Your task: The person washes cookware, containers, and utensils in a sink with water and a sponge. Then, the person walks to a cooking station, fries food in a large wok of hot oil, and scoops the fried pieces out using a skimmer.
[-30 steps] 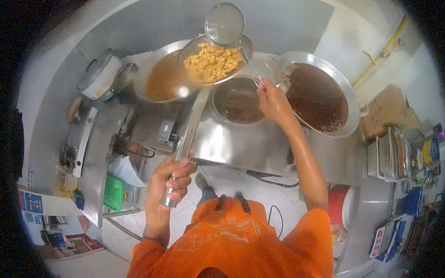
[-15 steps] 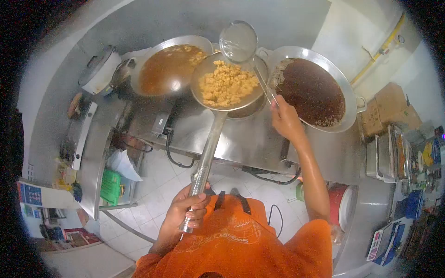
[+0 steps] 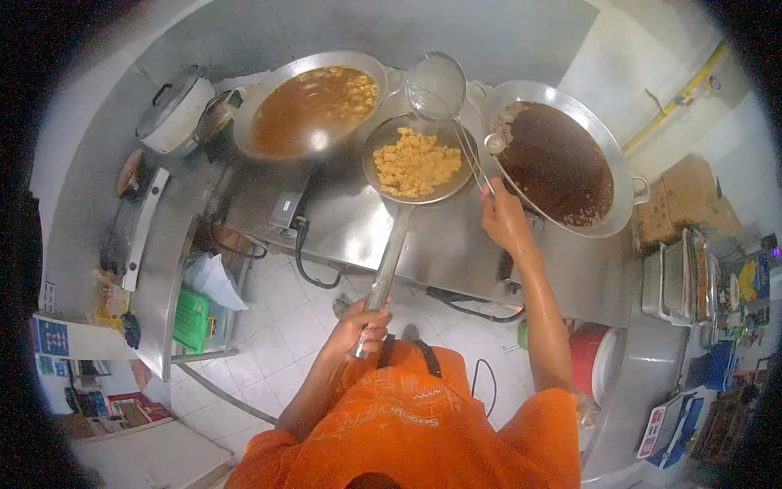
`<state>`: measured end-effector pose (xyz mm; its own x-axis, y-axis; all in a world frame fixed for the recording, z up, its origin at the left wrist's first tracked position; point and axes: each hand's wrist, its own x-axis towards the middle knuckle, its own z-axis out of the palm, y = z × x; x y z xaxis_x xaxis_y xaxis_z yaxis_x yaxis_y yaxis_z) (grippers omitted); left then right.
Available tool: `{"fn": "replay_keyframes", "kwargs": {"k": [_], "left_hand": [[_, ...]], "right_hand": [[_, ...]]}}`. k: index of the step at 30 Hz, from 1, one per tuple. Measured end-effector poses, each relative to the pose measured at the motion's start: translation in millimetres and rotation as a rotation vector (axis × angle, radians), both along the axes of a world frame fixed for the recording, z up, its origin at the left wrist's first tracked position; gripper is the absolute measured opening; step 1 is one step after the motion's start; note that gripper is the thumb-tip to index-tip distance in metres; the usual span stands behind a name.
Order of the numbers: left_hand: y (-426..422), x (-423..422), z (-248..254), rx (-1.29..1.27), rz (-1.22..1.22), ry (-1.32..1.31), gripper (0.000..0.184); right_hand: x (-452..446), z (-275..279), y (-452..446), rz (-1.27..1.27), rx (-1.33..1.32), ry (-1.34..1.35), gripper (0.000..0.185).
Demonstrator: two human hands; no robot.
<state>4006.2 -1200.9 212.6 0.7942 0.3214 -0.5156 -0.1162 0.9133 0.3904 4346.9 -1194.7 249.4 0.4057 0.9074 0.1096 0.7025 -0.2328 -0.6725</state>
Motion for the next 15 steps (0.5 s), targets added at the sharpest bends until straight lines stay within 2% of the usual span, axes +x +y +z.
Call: {"fn": "replay_keyframes", "kwargs": {"k": [3, 6, 11, 15], "left_hand": [[23, -2, -51, 0.024, -0.047, 0.084, 0.027], [51, -13, -77, 0.013, -0.091, 0.057, 0.029], [91, -44, -68, 0.073, -0.197, 0.080, 0.031], [121, -63, -73, 0.136, -0.272, 0.096, 0.032]], "right_hand": [[-3, -16, 9, -0.017, 0.011, -0.136, 0.011], [0, -47, 21, -0.009, 0.163, -0.155, 0.009], [-7, -79, 40, -0.101, 0.045, -0.268, 0.008], [-28, -101, 45, -0.214, -0.020, -0.237, 0.008]]}}
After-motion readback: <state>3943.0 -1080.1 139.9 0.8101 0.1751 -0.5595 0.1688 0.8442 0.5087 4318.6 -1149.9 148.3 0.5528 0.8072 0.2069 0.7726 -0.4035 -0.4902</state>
